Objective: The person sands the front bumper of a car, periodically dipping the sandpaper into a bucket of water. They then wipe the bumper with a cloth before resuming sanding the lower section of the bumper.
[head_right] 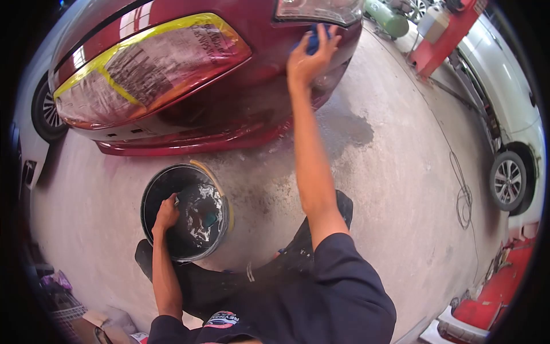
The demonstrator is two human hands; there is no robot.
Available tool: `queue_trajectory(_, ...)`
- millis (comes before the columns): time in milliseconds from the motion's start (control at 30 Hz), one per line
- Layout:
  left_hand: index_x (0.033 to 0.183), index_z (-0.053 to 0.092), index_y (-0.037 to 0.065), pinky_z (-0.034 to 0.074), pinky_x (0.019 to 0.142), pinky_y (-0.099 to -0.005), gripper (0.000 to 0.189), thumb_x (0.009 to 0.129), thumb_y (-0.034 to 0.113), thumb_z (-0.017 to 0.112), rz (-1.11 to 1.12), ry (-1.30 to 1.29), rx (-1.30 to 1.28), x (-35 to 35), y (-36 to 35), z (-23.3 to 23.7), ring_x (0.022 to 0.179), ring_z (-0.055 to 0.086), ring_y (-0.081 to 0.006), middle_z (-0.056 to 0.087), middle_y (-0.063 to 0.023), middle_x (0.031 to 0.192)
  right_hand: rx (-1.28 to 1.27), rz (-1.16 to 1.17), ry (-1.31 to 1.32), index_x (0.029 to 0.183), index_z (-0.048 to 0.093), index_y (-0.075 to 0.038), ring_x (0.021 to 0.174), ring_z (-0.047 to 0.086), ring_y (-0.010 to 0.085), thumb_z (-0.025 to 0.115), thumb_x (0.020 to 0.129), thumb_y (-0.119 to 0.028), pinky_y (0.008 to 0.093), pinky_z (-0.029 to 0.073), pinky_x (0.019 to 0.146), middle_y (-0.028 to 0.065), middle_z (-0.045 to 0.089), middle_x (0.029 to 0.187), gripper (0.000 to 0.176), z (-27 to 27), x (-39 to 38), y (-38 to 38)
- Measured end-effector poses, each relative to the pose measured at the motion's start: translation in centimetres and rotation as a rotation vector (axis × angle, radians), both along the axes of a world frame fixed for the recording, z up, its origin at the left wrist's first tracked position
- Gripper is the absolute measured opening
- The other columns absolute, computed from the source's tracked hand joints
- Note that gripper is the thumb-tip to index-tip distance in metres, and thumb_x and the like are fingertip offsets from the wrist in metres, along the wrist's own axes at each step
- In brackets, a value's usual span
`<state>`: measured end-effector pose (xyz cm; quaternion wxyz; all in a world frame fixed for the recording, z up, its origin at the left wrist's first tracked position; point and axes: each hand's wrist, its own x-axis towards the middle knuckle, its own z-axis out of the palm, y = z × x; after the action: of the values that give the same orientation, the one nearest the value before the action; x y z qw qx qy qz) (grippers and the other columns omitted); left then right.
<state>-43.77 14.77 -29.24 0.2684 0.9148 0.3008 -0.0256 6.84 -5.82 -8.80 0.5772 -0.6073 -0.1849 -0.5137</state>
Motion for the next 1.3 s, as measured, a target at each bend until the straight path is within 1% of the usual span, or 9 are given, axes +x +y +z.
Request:
queue_trajectory(233, 0.132, 0.064, 0.000, 0.054, 0.099, -0.0552, 0.052, 0.081, 0.003, 0.062, 0.008, 0.011, 0.032, 0.6, -0.2, 1.2, 0.108, 0.069, -0.0477, 0.072, -0.0311, 0.109, -0.245, 0.240, -0.387, 0.114, 0.079, -0.008, 0.139, 0.054, 0.0452, 0.075, 0.092, -0.011, 0.0550, 0.039, 0.119, 0.0143, 0.069, 0.139, 0.022, 6.0, -4.0, 5.3)
queue_trajectory(400, 0.133, 0.065, 0.000, 0.055, 0.098, -0.0550, 0.051, 0.082, 0.006, 0.062, 0.049, 0.068, 0.050, -0.1, -2.5, 4.9, 0.109, 0.069, -0.0478, 0.072, -0.0296, 0.110, -0.395, 0.154, -0.595, 0.101, 0.081, -0.009, 0.109, 0.074, 0.0334, 0.079, 0.082, -0.009, 0.0455, 0.057, 0.098, 0.0119, 0.078, 0.107, 0.020, 12.6, -6.9, 12.0)
queue_trajectory(500, 0.133, 0.066, 0.002, 0.055, 0.098, -0.0557, 0.051, 0.082, 0.005, 0.061, 0.049, 0.060, 0.009, -0.9, -2.2, 5.1, 0.108, 0.069, -0.0474, 0.072, -0.0299, 0.111, -0.651, 0.466, -0.526, 0.107, 0.074, -0.006, 0.116, 0.067, 0.0381, 0.071, 0.082, -0.010, 0.0480, 0.053, 0.102, 0.0164, 0.072, 0.116, 0.026, 14.9, -10.2, 14.7)
queue_trajectory(833, 0.132, 0.068, 0.005, 0.055, 0.097, -0.0549, 0.048, 0.085, 0.005, 0.057, 0.004, 0.024, -0.041, -1.2, -2.1, 5.6, 0.109, 0.070, -0.0464, 0.072, -0.0303, 0.112, -0.635, 0.698, -0.601, 0.089, 0.076, -0.004, 0.099, 0.069, 0.0375, 0.064, 0.077, 0.000, 0.0468, 0.055, 0.089, 0.0158, 0.072, 0.096, 0.017, 17.3, -18.2, 27.1)
queue_trajectory(900, 0.133, 0.068, 0.005, 0.055, 0.098, -0.0545, 0.049, 0.085, 0.005, 0.057, -0.031, 0.043, -0.042, -1.2, -2.0, 5.3, 0.110, 0.069, -0.0461, 0.072, -0.0305, 0.113, -0.869, 0.805, -0.407, 0.112, 0.075, -0.004, 0.124, 0.062, 0.0408, 0.061, 0.090, -0.008, 0.0522, 0.051, 0.103, 0.0245, 0.069, 0.122, 0.027, 17.9, -19.2, 28.8)
queue_trajectory(967, 0.134, 0.067, 0.004, 0.055, 0.099, -0.0539, 0.050, 0.085, 0.005, 0.057, -0.060, 0.066, -0.058, -0.9, -2.0, 5.2, 0.111, 0.069, -0.0457, 0.072, -0.0308, 0.115, -0.752, 0.659, -0.471, 0.103, 0.082, -0.013, 0.115, 0.070, 0.0331, 0.077, 0.079, -0.012, 0.0417, 0.056, 0.101, 0.0114, 0.077, 0.115, 0.025, 15.9, -19.5, 32.3)
queue_trajectory(1067, 0.135, 0.067, 0.003, 0.054, 0.101, -0.0535, 0.051, 0.085, 0.005, 0.058, -0.032, 0.051, -0.033, -1.1, -3.2, 8.4, 0.114, 0.068, -0.0450, 0.071, -0.0315, 0.117, -0.642, 1.064, -0.417, 0.105, 0.081, -0.009, 0.094, 0.075, 0.0326, 0.069, 0.073, -0.001, 0.0421, 0.061, 0.083, 0.0156, 0.078, 0.101, 0.035, 12.0, -24.4, 31.8)
queue_trajectory(1167, 0.135, 0.066, 0.001, 0.053, 0.103, -0.0534, 0.051, 0.084, 0.004, 0.059, 0.000, -0.027, 0.002, -1.7, -1.8, 6.6, 0.116, 0.068, -0.0445, 0.070, -0.0318, 0.118, -0.868, 1.233, -0.392, 0.099, 0.076, -0.008, 0.103, 0.068, 0.0382, 0.071, 0.067, -0.005, 0.0478, 0.055, 0.090, 0.0176, 0.073, 0.108, 0.032, 2.1, -31.4, 24.6)
queue_trajectory(1300, 0.125, 0.069, -0.003, 0.055, 0.100, -0.0538, 0.041, 0.085, 0.005, 0.063, 0.046, 0.202, -0.093, -2.4, 3.2, 2.1, 0.116, 0.068, -0.0433, 0.070, -0.0310, 0.120, -1.399, 1.019, 0.218, 0.102, 0.077, -0.009, 0.098, 0.070, 0.0464, 0.067, 0.091, -0.039, 0.0546, 0.055, 0.089, 0.0250, 0.073, 0.102, 0.033, -15.2, -38.6, 14.4)
